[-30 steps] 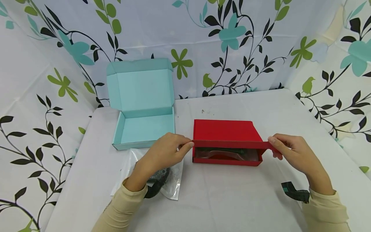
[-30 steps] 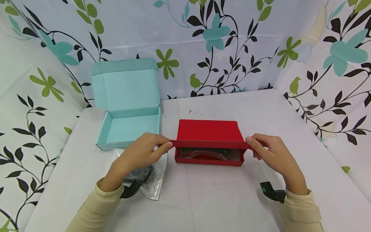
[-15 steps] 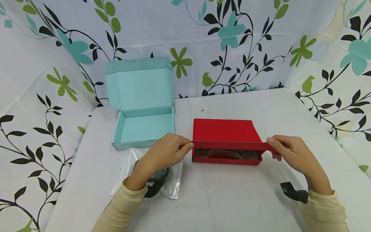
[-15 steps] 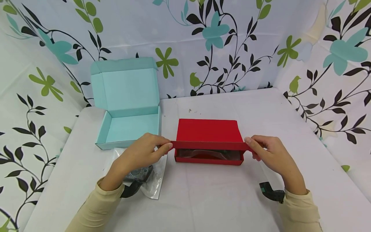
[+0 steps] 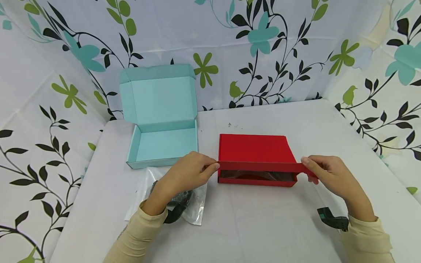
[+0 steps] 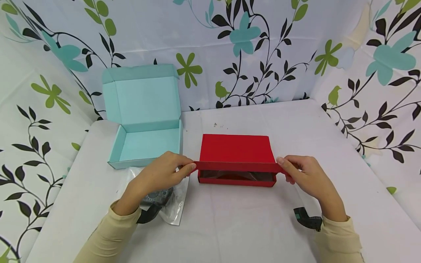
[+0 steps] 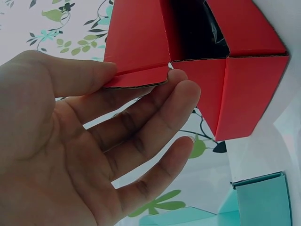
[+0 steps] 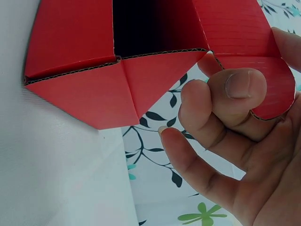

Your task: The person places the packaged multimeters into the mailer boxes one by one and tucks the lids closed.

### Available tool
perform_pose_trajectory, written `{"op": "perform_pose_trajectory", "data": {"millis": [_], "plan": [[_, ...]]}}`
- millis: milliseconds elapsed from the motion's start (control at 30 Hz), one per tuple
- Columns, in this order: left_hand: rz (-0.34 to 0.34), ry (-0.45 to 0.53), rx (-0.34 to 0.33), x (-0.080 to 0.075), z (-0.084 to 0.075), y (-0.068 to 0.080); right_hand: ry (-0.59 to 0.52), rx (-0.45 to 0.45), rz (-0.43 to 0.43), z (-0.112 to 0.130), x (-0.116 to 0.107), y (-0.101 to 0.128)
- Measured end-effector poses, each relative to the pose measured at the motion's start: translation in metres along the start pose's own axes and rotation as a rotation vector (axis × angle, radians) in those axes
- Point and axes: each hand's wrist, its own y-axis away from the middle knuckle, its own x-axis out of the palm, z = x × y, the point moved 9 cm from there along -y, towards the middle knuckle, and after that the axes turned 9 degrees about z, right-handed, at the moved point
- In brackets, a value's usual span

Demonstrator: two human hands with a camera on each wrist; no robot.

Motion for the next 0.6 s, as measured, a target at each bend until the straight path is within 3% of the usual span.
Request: {"op": "perform_pose_trajectory", "data": {"millis": [600], "plan": [[0.069,-0.025,-0.01,0.0077,0.0044,-0.0033,-0.015,0.005,0.022,-0.0072,0.0071,-0.0012]]}}
